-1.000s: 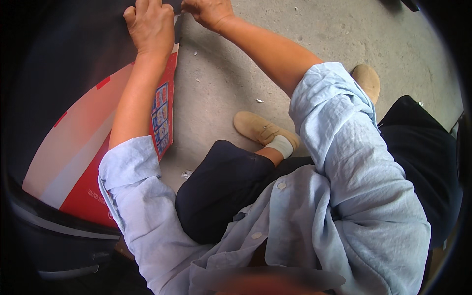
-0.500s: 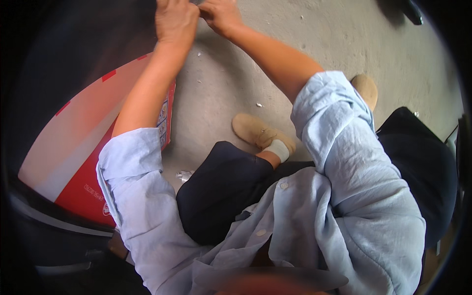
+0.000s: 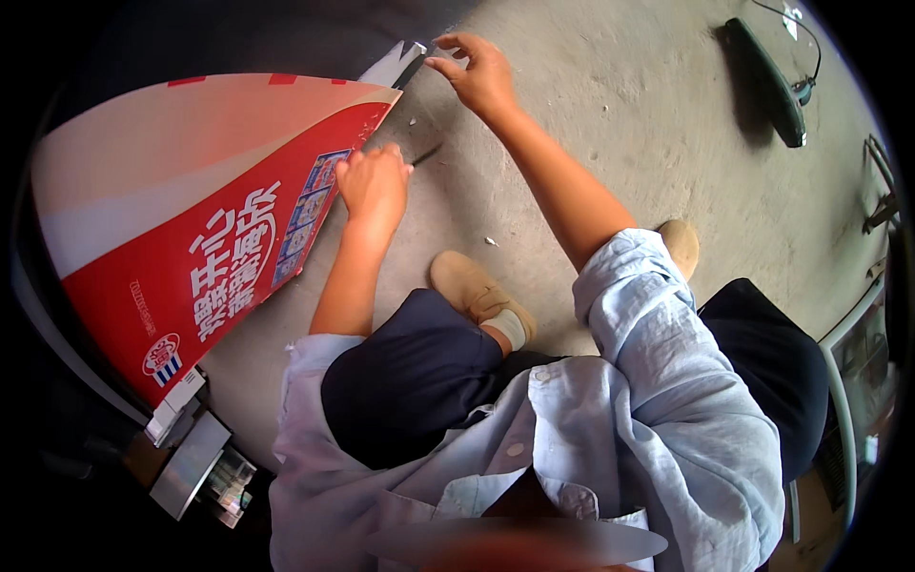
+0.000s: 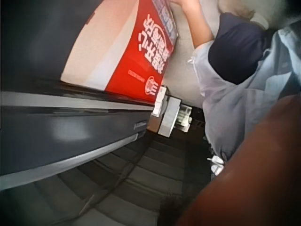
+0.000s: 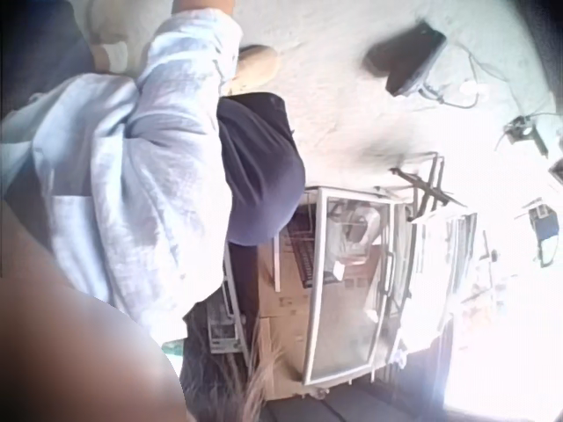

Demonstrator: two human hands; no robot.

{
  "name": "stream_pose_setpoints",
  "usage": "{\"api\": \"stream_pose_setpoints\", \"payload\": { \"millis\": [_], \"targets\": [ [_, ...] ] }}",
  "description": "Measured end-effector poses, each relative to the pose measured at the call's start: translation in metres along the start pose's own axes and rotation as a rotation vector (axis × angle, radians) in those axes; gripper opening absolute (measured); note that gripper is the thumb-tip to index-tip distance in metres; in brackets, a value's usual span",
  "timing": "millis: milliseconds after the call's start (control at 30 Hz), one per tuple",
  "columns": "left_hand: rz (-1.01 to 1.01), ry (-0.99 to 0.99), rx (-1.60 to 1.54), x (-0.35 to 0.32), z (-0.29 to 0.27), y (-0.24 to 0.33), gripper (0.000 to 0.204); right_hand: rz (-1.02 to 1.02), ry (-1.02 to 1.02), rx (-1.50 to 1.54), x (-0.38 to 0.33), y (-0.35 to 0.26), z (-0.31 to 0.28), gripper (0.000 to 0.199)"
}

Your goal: The person sits on the floor and uses a small metal scraper to peel a large red and white sticker off a flat surface. They repeatedly scrape the edge of the sticker to lift it and pull off the material by hand, working methodically along the edge of the surface.

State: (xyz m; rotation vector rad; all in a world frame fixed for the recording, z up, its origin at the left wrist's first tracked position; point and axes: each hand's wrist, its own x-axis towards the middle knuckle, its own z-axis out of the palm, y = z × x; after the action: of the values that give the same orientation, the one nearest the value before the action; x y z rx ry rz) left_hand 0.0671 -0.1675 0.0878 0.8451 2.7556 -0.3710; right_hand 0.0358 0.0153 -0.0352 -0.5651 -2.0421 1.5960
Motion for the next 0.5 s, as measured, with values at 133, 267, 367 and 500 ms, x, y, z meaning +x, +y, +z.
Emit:
{"api": "stream_pose_setpoints", "payload": {
  "millis": [133,267,367,500],
  "targets": [
    [-0.130,-0.101,-0.218,-0.030,0.009,0.005,0.020,-0.060,0.066,-0.036,0.001,-0.015,0.009,0.031],
    [-0.139,-0.117,-0.327,-0.032,0.017,0.005,0.020,-0.143,0.169,-0.136,0.001,-0.013,0.018,0.027],
    [-0.119,-0.120,-0.370,-0.029,0.017,0.007,0.020,-0.183,0.190,-0.191,0.003,-0.014,0.020,0.021],
    [-0.100,-0.103,-0.402,-0.028,0.018,0.011,0.020,-0.107,0.155,-0.101,0.011,-0.001,0.024,0.013]
  ]
}}
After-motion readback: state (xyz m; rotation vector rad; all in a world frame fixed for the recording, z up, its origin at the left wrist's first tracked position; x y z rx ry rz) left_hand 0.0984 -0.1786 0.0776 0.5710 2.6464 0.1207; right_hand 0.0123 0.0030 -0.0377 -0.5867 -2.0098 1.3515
